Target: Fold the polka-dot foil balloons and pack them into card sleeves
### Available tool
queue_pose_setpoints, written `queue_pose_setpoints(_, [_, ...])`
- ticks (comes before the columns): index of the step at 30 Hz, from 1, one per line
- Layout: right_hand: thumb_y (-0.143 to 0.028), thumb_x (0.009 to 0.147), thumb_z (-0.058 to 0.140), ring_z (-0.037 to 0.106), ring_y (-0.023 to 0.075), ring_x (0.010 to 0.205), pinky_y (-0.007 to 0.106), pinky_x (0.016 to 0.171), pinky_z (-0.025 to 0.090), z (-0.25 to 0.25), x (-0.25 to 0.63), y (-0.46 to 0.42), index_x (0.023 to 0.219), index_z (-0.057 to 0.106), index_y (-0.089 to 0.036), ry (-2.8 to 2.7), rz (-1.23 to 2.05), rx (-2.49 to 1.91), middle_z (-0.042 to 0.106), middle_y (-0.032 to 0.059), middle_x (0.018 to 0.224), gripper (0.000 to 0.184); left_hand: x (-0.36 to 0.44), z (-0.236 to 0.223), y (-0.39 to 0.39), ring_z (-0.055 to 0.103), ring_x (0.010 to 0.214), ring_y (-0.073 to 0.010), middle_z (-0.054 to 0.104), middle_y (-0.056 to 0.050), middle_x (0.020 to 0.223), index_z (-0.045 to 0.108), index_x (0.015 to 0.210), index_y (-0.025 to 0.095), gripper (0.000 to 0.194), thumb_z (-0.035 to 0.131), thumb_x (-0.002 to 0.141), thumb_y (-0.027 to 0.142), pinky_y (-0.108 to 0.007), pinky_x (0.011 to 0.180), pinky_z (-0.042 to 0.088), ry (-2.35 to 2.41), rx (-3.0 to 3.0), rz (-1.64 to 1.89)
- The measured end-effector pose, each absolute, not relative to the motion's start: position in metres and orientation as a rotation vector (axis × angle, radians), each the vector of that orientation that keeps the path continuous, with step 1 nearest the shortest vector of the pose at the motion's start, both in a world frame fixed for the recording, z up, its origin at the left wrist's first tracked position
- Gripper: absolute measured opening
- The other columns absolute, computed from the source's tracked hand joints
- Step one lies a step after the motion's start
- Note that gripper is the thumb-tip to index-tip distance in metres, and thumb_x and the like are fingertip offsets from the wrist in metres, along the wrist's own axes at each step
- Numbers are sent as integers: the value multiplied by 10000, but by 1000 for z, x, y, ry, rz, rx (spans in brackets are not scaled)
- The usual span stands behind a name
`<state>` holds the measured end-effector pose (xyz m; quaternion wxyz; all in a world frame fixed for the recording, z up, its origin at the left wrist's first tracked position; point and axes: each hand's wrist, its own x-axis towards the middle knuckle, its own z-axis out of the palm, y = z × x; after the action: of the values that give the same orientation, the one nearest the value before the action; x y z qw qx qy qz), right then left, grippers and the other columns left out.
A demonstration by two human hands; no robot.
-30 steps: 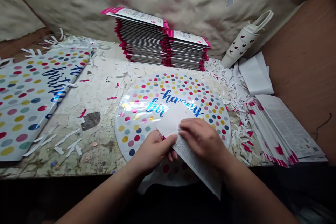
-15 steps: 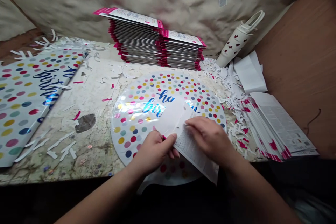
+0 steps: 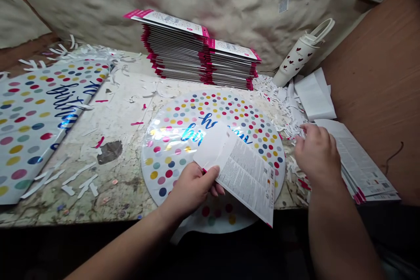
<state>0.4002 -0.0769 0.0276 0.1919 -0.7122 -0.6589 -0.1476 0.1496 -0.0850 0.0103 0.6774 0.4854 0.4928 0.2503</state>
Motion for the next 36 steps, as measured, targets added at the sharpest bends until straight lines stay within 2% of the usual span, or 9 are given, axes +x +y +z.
queue_pose_setpoints(4, [-305, 775, 581, 410, 321, 1215, 498, 931, 424, 31, 361, -103, 1389, 262, -179, -2326, 153, -1493, 414, 141, 1357, 703, 149, 16, -86, 582, 531, -144, 645, -81, 571, 639, 617, 97, 433, 478, 839, 433, -252, 564, 467, 1035, 1158, 615])
queue_pose_setpoints(8, [-83, 818, 472, 518, 256, 1124, 436, 966, 418, 35, 327, -111, 1276, 459, -245, -1967, 132, -1327, 561, 88, 1211, 486, 135, 28, -82, 602, 881, -211, 640, -96, 1001, 510, 1190, 170, 468, 532, 817, 453, -319, 739, 495, 1015, 1313, 1063])
queue_pose_setpoints(10, [-104, 829, 502, 575, 237, 1032, 407, 923, 455, 39, 325, -104, 1130, 561, -283, -1679, 305, -1281, 617, 55, 1096, 356, 128, 34, -78, 463, 1165, -261, 444, -100, 1334, 313, 1356, 244, 643, 576, 797, 418, -398, 925, 428, 1055, 1399, 1300])
queue_pose_setpoints(12, [-168, 820, 559, 591, 228, 990, 389, 859, 496, 42, 323, -94, 1064, 562, -288, -1464, 582, -1174, 618, 46, 1058, 272, 126, 40, -74, 300, 1301, -286, 284, -79, 1450, 209, 1401, 276, 738, 604, 785, 374, -459, 1039, 316, 984, 1495, 1323])
queue_pose_setpoints(15, [-238, 783, 624, 586, 217, 988, 377, 815, 518, 45, 316, -79, 1076, 519, -277, -1342, 809, -1002, 595, 50, 1073, 314, 128, 51, -72, 303, 1304, -299, 358, -92, 1409, 278, 1378, 256, 694, 622, 778, 314, -478, 1066, 286, 884, 1635, 1227])
queue_pose_setpoints(21, [-146, 783, 603, 608, 214, 930, 406, 833, 503, 41, 332, -79, 889, 640, -258, -1663, 543, -944, 646, 50, 964, 159, 95, 49, -66, 573, 1030, -230, 638, -39, 1073, 614, 1037, 256, 336, 621, 744, 92, -389, 917, 456, 857, 2222, 1383])
queue_pose_setpoints(25, [-102, 802, 531, 602, 230, 971, 422, 831, 502, 5, 342, -98, 1057, 611, -227, -2253, 274, -856, 659, 86, 1014, 294, 66, 2, -76, 589, 1008, -217, 649, -72, 1093, 560, 1163, 238, 383, 506, 815, 86, -349, 871, 483, 717, 2700, 872])
queue_pose_setpoints(30, [-53, 837, 413, 573, 261, 991, 424, 812, 497, -35, 329, -117, 1161, 554, -103, -2562, 15, -968, 637, 157, 1075, 358, 75, -36, -103, 501, 1131, -293, 555, -171, 1223, 436, 1298, 100, 450, 434, 855, 178, -433, 942, 432, 820, 2825, 368])
queue_pose_setpoints(36, [-183, 865, 456, 555, 198, 868, 351, 781, 480, -25, 318, -93, 915, 628, -174, -2455, 495, -1257, 625, 78, 918, 180, 104, -18, -87, 554, 869, -236, 616, -99, 934, 615, 946, 157, 249, 395, 875, 248, -390, 789, 457, 1113, 2505, 299])
